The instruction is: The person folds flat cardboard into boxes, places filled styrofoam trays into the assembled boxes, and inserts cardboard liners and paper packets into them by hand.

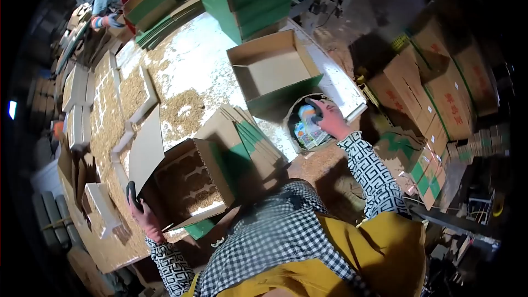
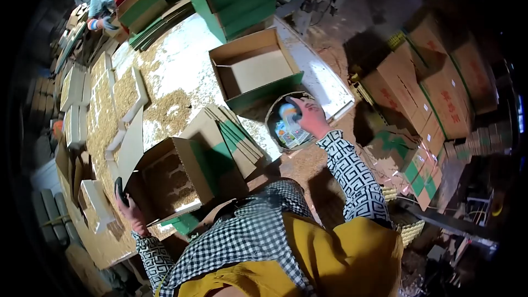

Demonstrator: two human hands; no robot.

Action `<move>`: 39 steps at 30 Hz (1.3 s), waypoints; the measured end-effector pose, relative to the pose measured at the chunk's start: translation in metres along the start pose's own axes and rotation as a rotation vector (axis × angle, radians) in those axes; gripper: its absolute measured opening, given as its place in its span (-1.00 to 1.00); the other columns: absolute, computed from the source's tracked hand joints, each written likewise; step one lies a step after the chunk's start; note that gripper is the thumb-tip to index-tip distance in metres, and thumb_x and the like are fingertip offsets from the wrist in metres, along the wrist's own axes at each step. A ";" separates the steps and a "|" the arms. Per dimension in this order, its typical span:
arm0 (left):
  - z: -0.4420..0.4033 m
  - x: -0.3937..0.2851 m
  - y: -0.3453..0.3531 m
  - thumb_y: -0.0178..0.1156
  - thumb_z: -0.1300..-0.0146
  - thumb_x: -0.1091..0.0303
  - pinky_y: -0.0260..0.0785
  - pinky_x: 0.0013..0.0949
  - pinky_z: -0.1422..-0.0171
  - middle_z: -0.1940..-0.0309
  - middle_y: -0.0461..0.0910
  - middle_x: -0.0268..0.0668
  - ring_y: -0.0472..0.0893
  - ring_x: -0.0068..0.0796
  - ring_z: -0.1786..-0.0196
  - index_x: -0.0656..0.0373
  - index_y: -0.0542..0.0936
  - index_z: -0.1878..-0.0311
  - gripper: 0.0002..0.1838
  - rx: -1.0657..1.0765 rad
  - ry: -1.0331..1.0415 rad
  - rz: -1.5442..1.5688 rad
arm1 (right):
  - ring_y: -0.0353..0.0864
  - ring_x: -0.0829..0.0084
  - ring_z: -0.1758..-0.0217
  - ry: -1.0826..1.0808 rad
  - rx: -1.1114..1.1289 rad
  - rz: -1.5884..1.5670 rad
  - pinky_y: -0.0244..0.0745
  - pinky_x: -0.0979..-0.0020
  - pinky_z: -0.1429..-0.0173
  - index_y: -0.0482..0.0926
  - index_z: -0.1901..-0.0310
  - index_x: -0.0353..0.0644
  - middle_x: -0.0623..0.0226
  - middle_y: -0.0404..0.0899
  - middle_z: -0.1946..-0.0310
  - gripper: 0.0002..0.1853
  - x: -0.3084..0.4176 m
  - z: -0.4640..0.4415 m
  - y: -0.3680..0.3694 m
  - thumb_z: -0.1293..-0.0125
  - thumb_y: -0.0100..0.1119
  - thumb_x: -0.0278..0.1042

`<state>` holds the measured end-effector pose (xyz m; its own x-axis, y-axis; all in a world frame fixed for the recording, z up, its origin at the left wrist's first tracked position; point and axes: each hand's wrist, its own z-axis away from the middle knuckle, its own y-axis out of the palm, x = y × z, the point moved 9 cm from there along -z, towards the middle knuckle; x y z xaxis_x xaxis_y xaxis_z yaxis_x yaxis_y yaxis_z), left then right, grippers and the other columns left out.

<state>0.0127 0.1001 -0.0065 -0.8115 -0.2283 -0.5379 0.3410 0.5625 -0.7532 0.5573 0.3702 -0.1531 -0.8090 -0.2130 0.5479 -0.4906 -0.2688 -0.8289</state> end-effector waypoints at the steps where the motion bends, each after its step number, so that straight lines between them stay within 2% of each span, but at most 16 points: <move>1: 0.004 0.002 -0.005 -0.08 -0.05 0.67 0.17 -0.20 -0.39 -0.17 0.44 0.02 0.40 -0.01 -0.25 0.32 0.41 -0.22 -0.43 0.009 0.023 -0.035 | 0.51 0.12 -0.09 -0.017 -0.056 -0.085 0.40 0.24 -0.17 0.41 -0.21 -0.04 0.12 0.53 -0.03 -0.38 0.002 -0.001 -0.007 -0.01 0.27 -0.39; 7: 0.001 -0.004 -0.009 -0.03 -0.05 0.65 0.18 -0.18 -0.39 -0.16 0.43 0.00 0.40 -0.02 -0.23 0.30 0.42 -0.21 -0.45 -0.021 0.032 0.031 | 0.58 0.12 0.03 0.124 -0.377 -0.139 0.46 0.28 -0.07 0.55 0.03 -0.23 0.08 0.60 0.15 -0.64 -0.003 0.031 -0.051 -0.09 0.26 -0.40; 10: 0.000 -0.005 -0.022 -0.06 -0.05 0.65 0.22 -0.16 -0.35 -0.14 0.45 0.00 0.42 -0.02 -0.20 0.30 0.45 -0.19 -0.46 -0.124 0.044 0.044 | 0.57 0.21 -0.06 0.099 -0.203 -1.286 0.44 0.28 -0.16 0.49 -0.06 -0.35 0.12 0.59 0.01 -0.55 0.039 0.028 -0.042 -0.07 0.23 -0.50; 12: 0.013 0.021 -0.034 -0.05 -0.03 0.54 0.27 -0.11 -0.27 -0.08 0.45 0.11 0.45 0.07 -0.12 0.33 0.49 -0.13 -0.49 -0.324 -0.011 0.131 | 0.43 0.20 -0.24 0.008 -0.148 -1.456 0.31 0.25 -0.32 0.42 -0.15 -0.36 0.07 0.45 -0.19 -0.49 0.149 0.038 -0.028 -0.10 0.18 -0.49; 14: 0.026 0.014 -0.045 0.01 0.05 0.55 0.32 -0.09 -0.16 -0.02 0.46 0.14 0.48 0.08 -0.02 0.30 0.48 -0.13 -0.44 -0.431 0.114 0.031 | 0.20 0.07 -0.42 -0.379 0.245 -0.898 0.08 0.08 -0.45 0.35 -0.23 -0.29 0.02 0.24 -0.34 -0.45 0.288 0.043 0.014 -0.16 0.11 -0.42; 16: 0.026 -0.031 -0.048 0.10 0.04 0.55 0.38 -0.08 0.04 0.09 0.50 0.02 0.52 -0.03 0.12 0.18 0.56 0.01 -0.57 -0.336 0.373 -0.015 | 0.02 -0.05 -0.49 -0.607 0.293 0.457 -0.09 -0.12 -0.47 0.31 -0.28 -0.21 -0.02 0.09 -0.41 -0.40 0.379 0.043 0.083 -0.16 0.14 -0.32; 17: 0.018 -0.057 -0.044 0.17 0.04 0.52 0.38 -0.14 0.12 0.16 0.52 -0.13 0.53 -0.13 0.17 0.10 0.60 0.11 -0.66 -0.047 0.429 -0.059 | -0.04 -0.04 -0.49 -0.698 -0.189 0.022 -0.03 -0.13 -0.44 0.37 -0.19 -0.22 -0.04 0.20 -0.33 -0.43 0.348 0.034 0.086 -0.11 0.17 -0.27; 18: 0.025 -0.059 -0.036 0.21 0.03 0.50 0.35 -0.22 0.14 0.22 0.51 -0.25 0.52 -0.25 0.18 0.02 0.64 0.17 -0.71 0.100 0.555 -0.189 | 0.16 -0.01 -0.40 -0.868 -0.212 0.356 0.10 -0.05 -0.39 0.44 -0.12 -0.23 0.02 0.30 -0.27 -0.47 0.385 0.038 0.070 -0.06 0.20 -0.32; 22: 0.071 -0.038 0.006 0.31 0.00 0.32 0.28 -0.26 0.02 0.25 0.49 -0.36 0.50 -0.35 0.17 -0.16 0.67 0.15 -0.72 0.771 0.615 -0.151 | 0.34 0.08 -0.24 -0.598 -0.330 -0.140 0.27 0.13 -0.26 0.53 -0.01 -0.12 0.08 0.42 -0.12 -0.55 0.402 0.053 -0.023 0.01 0.25 -0.39; 25: 0.069 -0.029 0.039 0.36 0.02 0.20 0.27 -0.18 -0.12 0.10 0.49 -0.27 0.48 -0.31 0.00 -0.10 0.61 -0.01 -0.56 0.915 0.693 -0.368 | 0.28 0.08 -0.32 -0.770 0.533 0.537 0.20 0.02 -0.29 0.48 -0.02 -0.11 0.05 0.34 -0.19 -0.65 0.430 0.085 0.127 -0.21 0.07 -0.22; 28: 0.053 -0.024 0.048 0.38 0.04 0.03 0.18 -0.05 -0.31 -0.09 0.44 -0.13 0.41 -0.16 -0.17 0.13 0.45 -0.19 -0.29 1.108 0.634 -0.578 | 0.31 0.05 -0.29 -1.069 0.415 0.670 0.13 0.02 -0.35 0.51 -0.05 -0.08 0.09 0.42 -0.11 -0.67 0.416 0.101 0.165 -0.27 0.03 -0.25; 32: 0.011 -0.017 -0.053 0.44 0.06 0.34 0.23 -0.15 -0.39 -0.34 0.29 -0.08 0.33 -0.06 -0.33 0.08 0.22 -0.40 -0.09 0.693 0.485 0.055 | 0.52 0.18 -0.06 -0.482 0.276 -0.414 0.39 0.29 -0.18 0.54 0.01 -0.16 0.09 0.54 0.04 -0.61 0.381 0.067 0.012 -0.10 0.25 -0.28; 34: -0.011 0.042 -0.070 0.41 -0.02 0.15 0.23 -0.18 -0.37 -0.29 0.29 0.11 0.32 -0.01 -0.34 0.30 0.15 -0.41 -0.05 0.263 0.090 0.166 | 0.52 0.15 -0.05 -0.244 0.419 -0.190 0.36 0.27 -0.22 0.49 -0.08 -0.14 0.05 0.53 0.03 -0.53 0.320 0.053 0.054 -0.12 0.25 -0.20; 36: 0.030 0.099 0.043 0.40 -0.01 0.05 0.22 -0.18 -0.37 -0.35 0.15 0.19 0.22 0.02 -0.40 0.40 0.00 -0.43 0.08 0.675 -0.309 0.389 | 0.48 0.13 -0.06 -0.354 0.455 -0.350 0.35 0.24 -0.22 0.38 -0.22 -0.09 0.05 0.50 -0.02 -0.37 0.328 0.074 0.135 -0.13 0.28 -0.05; 38: 0.053 0.060 0.075 0.36 -0.05 0.06 0.07 -0.20 -0.45 -0.39 0.12 0.14 0.18 0.04 -0.41 0.35 -0.04 -0.45 0.06 0.432 -0.029 -0.415 | 0.42 0.09 -0.13 -0.673 0.284 0.014 0.34 0.19 -0.23 0.24 -0.33 -0.10 0.05 0.45 -0.09 -0.19 0.334 0.072 0.174 -0.10 0.29 0.09; 39: 0.051 0.064 0.072 0.37 -0.06 0.10 0.01 -0.21 -0.47 -0.39 0.11 0.12 0.17 0.00 -0.41 0.35 -0.04 -0.45 0.05 0.423 -0.122 -0.164 | 0.39 0.05 -0.16 -0.484 -0.014 -0.084 0.31 0.17 -0.26 0.21 -0.35 -0.14 0.03 0.41 -0.13 -0.15 0.325 0.063 0.134 -0.09 0.29 0.12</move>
<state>0.0097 0.0855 -0.1147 -0.8178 -0.3934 -0.4200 0.3965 0.1437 -0.9067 0.2490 0.2061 -0.0797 -0.5246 -0.6040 0.6000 -0.5552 -0.2916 -0.7789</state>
